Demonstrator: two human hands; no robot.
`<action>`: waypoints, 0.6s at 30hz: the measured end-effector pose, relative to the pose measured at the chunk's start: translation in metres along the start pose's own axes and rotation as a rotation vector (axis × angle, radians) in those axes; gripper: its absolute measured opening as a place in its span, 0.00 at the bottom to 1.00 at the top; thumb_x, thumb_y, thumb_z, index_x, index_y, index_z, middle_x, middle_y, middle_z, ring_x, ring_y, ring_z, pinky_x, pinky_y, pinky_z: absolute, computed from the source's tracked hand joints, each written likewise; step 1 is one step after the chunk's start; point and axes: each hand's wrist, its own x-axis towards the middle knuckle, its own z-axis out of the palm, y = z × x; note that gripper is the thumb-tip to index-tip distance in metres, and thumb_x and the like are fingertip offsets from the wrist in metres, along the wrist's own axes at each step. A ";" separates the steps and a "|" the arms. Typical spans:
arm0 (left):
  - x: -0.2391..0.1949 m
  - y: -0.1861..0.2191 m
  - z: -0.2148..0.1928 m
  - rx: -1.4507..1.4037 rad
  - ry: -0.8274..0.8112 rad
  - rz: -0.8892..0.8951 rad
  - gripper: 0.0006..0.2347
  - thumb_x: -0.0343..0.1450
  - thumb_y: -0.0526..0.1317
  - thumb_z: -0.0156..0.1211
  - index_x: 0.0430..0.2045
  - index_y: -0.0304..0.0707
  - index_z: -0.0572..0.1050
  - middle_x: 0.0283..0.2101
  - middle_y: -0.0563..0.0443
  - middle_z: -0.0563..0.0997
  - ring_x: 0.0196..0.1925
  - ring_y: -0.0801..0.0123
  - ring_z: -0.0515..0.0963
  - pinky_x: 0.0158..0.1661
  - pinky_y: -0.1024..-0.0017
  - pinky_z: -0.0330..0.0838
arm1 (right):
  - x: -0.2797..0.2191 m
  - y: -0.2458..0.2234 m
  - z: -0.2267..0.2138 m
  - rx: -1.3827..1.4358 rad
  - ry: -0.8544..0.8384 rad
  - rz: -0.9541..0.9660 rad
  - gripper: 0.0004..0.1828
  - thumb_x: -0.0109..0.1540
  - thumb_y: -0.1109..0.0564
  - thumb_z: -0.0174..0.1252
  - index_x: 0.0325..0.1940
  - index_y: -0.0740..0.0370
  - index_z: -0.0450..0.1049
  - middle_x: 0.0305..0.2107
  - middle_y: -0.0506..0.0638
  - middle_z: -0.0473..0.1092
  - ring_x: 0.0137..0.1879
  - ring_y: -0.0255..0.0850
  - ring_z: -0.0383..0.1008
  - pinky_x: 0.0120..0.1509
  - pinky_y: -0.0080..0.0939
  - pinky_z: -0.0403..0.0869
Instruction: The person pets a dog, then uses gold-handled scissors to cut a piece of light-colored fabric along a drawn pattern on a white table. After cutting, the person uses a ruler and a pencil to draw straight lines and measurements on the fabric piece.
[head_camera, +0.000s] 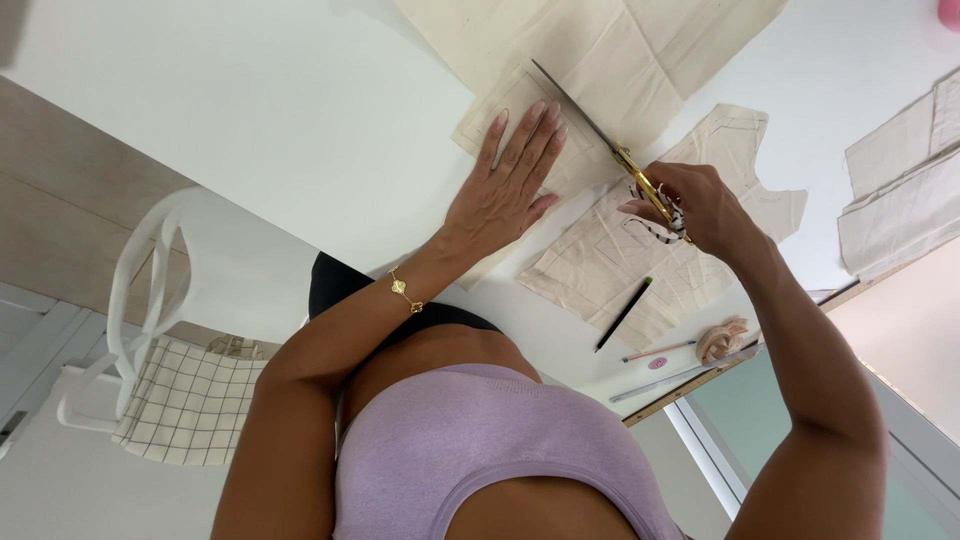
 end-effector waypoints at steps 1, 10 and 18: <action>0.000 0.001 0.008 -0.017 0.063 -0.004 0.30 0.88 0.54 0.37 0.82 0.30 0.47 0.85 0.32 0.43 0.86 0.41 0.40 0.80 0.35 0.35 | -0.001 0.008 0.001 0.088 -0.006 0.091 0.17 0.68 0.52 0.70 0.41 0.71 0.77 0.22 0.60 0.68 0.22 0.46 0.67 0.32 0.45 0.64; -0.001 0.002 0.010 -0.025 0.068 -0.005 0.31 0.88 0.54 0.37 0.82 0.30 0.45 0.85 0.32 0.42 0.86 0.41 0.41 0.80 0.35 0.35 | 0.028 -0.018 -0.003 0.094 -0.036 0.081 0.19 0.69 0.49 0.69 0.46 0.71 0.78 0.26 0.60 0.68 0.28 0.48 0.67 0.36 0.47 0.66; 0.001 0.000 0.005 -0.033 0.088 -0.005 0.30 0.88 0.53 0.35 0.82 0.29 0.46 0.85 0.32 0.44 0.86 0.41 0.42 0.80 0.35 0.36 | 0.021 -0.009 0.001 0.070 -0.041 0.107 0.19 0.70 0.49 0.68 0.43 0.70 0.77 0.24 0.60 0.69 0.25 0.47 0.68 0.34 0.45 0.66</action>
